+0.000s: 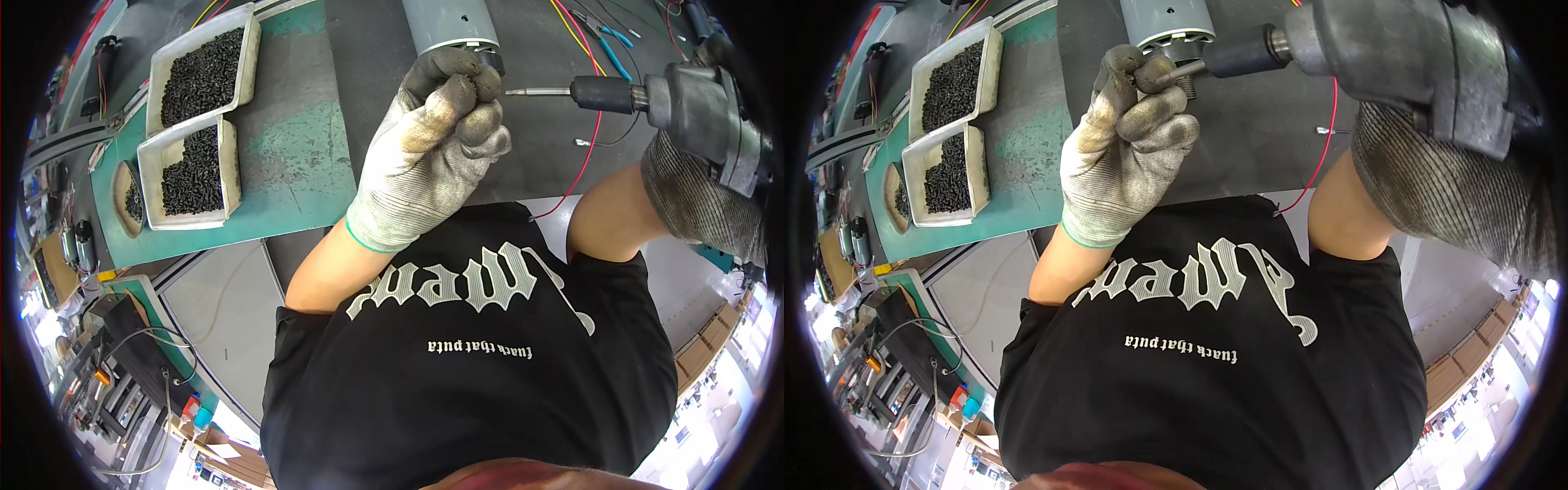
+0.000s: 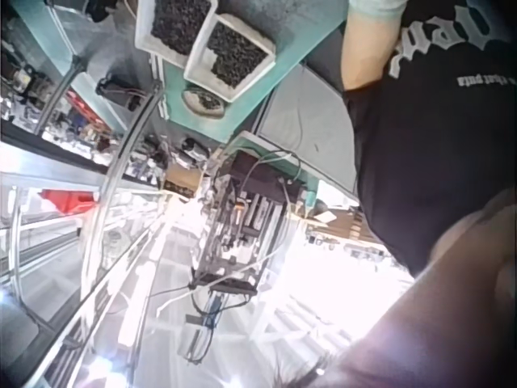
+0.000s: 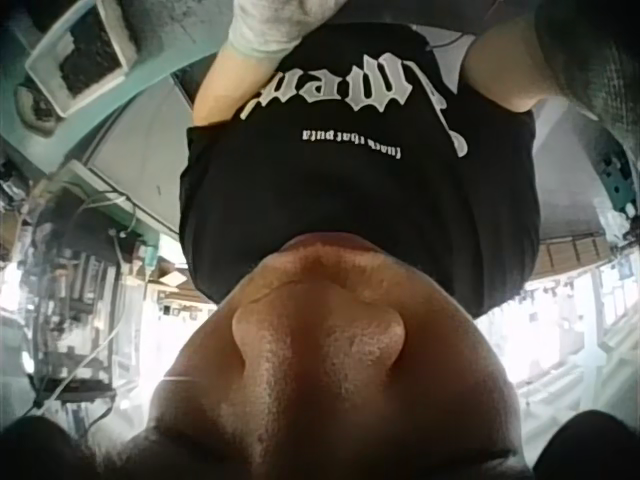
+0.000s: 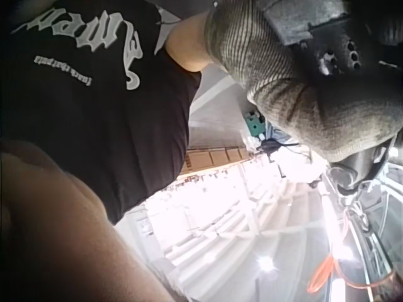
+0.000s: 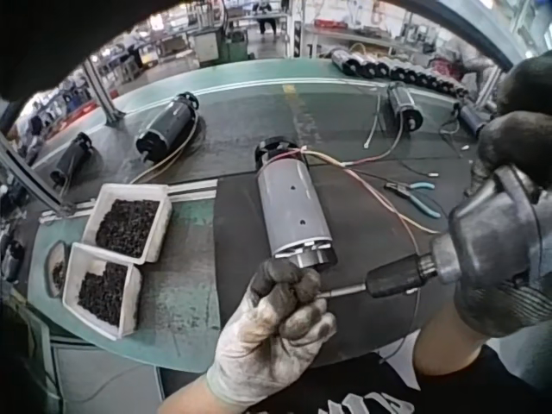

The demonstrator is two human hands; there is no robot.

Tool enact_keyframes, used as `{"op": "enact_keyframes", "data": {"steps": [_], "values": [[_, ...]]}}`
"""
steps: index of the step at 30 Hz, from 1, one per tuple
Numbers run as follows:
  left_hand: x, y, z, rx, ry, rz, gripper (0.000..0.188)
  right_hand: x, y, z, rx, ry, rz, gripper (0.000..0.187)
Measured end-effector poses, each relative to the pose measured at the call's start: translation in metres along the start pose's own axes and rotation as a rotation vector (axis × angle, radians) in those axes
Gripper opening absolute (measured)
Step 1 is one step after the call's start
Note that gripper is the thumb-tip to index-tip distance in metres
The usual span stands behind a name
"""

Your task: Assemble electric motor components using a power screwdriver and pliers on an assembly line.

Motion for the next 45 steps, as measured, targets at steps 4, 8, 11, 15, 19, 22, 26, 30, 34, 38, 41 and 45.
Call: {"op": "enact_keyframes", "data": {"steps": [4, 8, 11, 15, 19, 22, 26, 30, 34, 38, 41, 45], "values": [[-0.006, 0.005, -0.004, 0.006, -0.106, -0.101, 0.026, 0.003, -0.003, 0.005, -0.005, -0.038, -0.013, 0.028], [-0.006, 0.007, -0.009, 0.011, -0.108, -0.106, 0.027, -0.002, -0.003, 0.005, -0.013, -0.078, -0.025, 0.028], [-0.007, 0.008, -0.01, 0.023, -0.021, -0.043, 0.028, -0.004, -0.003, 0.006, -0.016, -0.1, -0.037, 0.028], [-0.008, 0.007, -0.008, 0.079, 0.164, 0.048, 0.03, 0.005, -0.013, 0.008, -0.014, -0.115, -0.058, 0.028], [-0.015, 0.002, -0.015, 0.131, 0.356, 0.222, 0.032, 0.01, -0.021, 0.004, -0.004, -0.132, -0.082, 0.028], [-0.028, -0.001, -0.023, 0.054, 0.418, 0.381, 0.032, 0.01, -0.024, 0.007, 0.002, -0.147, -0.107, 0.028], [-0.03, -0.006, -0.028, 0.038, 0.422, 0.4, 0.032, 0.009, -0.027, 0.01, 0.007, -0.177, -0.139, 0.029], [-0.032, -0.016, -0.046, -0.262, 0.246, 0.267, 0.036, -0.01, -0.022, 0.014, 0.011, -0.206, -0.176, 0.029], [-0.039, -0.02, -0.064, -0.32, 0.149, 0.206, 0.039, 0.005, -0.035, 0.008, 0.016, -0.227, -0.188, 0.029], [-0.04, -0.021, -0.063, -0.332, 0.075, 0.261, 0.039, -0.001, -0.034, 0.01, 0.013, -0.248, -0.207, 0.029], [-0.043, -0.02, -0.042, -0.202, 0.669, 0.45, 0.043, -0.002, -0.032, 0.014, 0.007, -0.258, -0.224, 0.03], [-0.043, -0.014, -0.063, -0.233, 0.188, 0.369, 0.044, 0.009, -0.041, 0.004, -0.002, -0.263, -0.25, 0.03]]}}
Point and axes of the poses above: each hand's wrist, its own y-axis towards the middle knuckle, its own x-axis out of the palm, z = x × y, the point moved 7 cm from there along y, towards the middle knuckle, and after that the axes turned 11 degrees about y, right-handed, at the moved point
